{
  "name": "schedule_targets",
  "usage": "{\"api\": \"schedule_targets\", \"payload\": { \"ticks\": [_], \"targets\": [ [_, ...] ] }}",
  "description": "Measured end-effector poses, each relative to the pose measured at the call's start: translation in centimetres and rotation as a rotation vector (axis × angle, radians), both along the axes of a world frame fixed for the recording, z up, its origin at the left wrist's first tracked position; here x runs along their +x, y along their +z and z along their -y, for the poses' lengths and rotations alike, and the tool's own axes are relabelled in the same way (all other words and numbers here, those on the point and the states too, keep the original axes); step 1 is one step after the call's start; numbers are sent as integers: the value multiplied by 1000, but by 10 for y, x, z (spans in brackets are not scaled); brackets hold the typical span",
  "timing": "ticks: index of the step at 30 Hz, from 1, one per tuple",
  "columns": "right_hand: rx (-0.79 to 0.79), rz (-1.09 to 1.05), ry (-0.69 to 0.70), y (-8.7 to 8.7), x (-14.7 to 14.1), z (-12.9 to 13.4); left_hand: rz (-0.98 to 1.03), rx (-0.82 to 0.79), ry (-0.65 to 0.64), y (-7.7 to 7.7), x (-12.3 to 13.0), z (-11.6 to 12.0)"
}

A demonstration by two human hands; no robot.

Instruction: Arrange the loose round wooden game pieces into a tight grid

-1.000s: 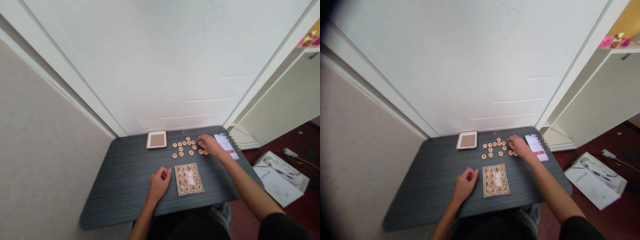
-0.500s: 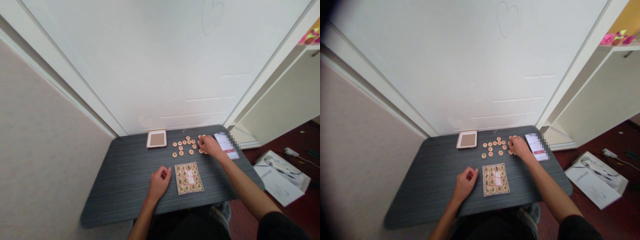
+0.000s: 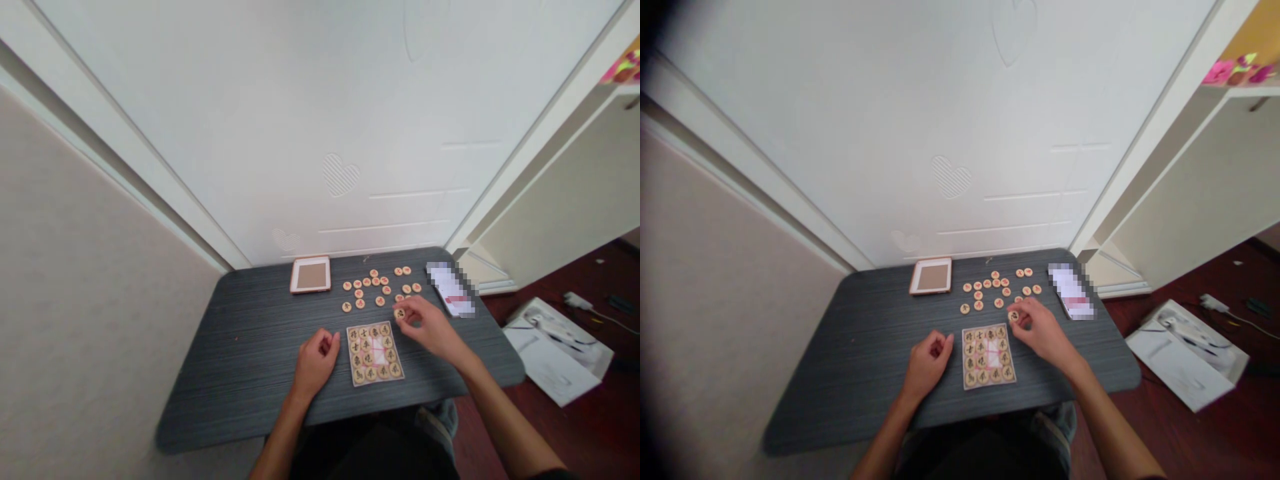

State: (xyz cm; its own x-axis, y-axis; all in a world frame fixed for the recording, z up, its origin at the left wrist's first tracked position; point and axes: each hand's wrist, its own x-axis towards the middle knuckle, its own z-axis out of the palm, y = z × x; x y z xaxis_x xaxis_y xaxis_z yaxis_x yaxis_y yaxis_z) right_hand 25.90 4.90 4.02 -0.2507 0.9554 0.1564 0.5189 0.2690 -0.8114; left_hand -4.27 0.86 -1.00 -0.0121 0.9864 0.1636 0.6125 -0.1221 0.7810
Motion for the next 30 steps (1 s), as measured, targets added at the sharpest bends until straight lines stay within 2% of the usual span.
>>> {"api": "schedule_targets", "payload": {
  "ticks": [5,9,17,25,30],
  "targets": [
    [-140,-78,34,-5,-17,28,6,1,9,-1,0,1],
    [-156,-85,41,-11,-29,37,16,2,11,0,0,0],
    [-57,-30,42,-19,-37,41,8,14,9,-1,0,0],
    [-214,-207,-32,-33,-45,43,-3,15,9,-1,0,0],
    [-166,-135,-23,-29,-45,43,-1,15,6,-3,0,0]
  ]
}}
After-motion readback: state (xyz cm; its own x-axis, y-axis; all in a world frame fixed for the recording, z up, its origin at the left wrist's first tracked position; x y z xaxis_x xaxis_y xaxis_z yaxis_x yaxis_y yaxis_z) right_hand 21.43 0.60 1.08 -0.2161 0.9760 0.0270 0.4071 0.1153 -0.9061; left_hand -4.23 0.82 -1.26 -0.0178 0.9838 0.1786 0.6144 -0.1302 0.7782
